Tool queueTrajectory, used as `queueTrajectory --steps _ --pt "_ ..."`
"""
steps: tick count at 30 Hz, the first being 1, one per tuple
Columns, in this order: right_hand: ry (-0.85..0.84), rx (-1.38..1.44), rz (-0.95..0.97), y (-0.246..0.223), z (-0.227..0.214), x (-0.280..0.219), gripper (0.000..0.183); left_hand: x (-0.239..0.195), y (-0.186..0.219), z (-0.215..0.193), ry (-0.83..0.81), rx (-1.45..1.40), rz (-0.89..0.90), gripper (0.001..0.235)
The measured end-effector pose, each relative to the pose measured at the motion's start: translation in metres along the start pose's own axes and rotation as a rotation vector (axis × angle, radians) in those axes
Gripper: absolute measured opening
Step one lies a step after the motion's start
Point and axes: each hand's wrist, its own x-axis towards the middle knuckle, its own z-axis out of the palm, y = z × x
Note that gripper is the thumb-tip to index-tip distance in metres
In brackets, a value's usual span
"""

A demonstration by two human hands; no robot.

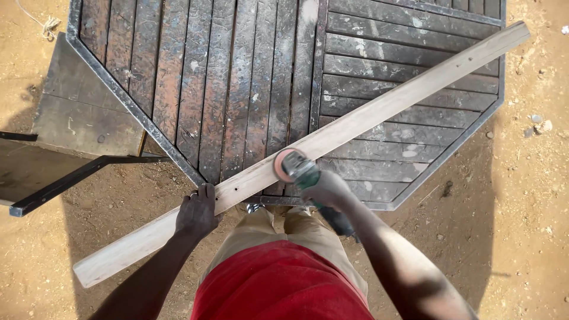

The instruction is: Sanding a wooden plank using an angle grinder with a sanding disc on a metal workbench.

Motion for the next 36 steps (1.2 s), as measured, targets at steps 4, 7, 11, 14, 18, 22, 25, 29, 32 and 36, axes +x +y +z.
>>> queueTrajectory --steps 4,7,11,14,18,22,25,29,32,36 --pt "-0.102 -0.101 -0.029 -0.014 0.033 -0.009 0.052 0.007 -0.004 0.007 -0.027 -0.034 0.012 0.094" --pt "-0.052 0.164 0.033 0.008 0.000 -0.004 0.044 0.004 -0.005 0.006 -0.024 -0.055 0.019 0.096" --pt "0.208 0.648 0.093 0.092 -0.067 0.061 0.030 0.001 -0.004 0.004 0.006 -0.025 0.023 0.097" --pt "0.285 0.676 0.101 0.118 -0.086 0.079 0.032 -0.002 -0.008 0.008 0.026 -0.008 0.032 0.097" --pt "0.211 0.649 0.095 0.071 -0.042 0.019 0.034 0.004 -0.012 0.018 0.037 -0.027 0.052 0.099" --pt "0.033 0.500 0.106 0.041 0.026 -0.004 0.040 0.006 -0.014 0.014 0.019 -0.050 0.065 0.101" --pt "-0.003 0.503 0.115 0.040 0.021 -0.004 0.042 0.006 -0.014 0.013 -0.001 -0.056 0.069 0.100" --pt "0.228 0.692 0.133 0.095 -0.027 0.055 0.033 0.009 -0.016 0.019 -0.002 -0.021 0.088 0.100" --pt "0.308 0.719 0.132 0.120 -0.045 0.072 0.035 0.000 -0.016 0.023 0.031 0.015 0.101 0.101" --pt "0.195 0.440 0.116 0.061 -0.031 0.016 0.030 0.007 -0.017 0.028 0.064 0.029 0.087 0.102"
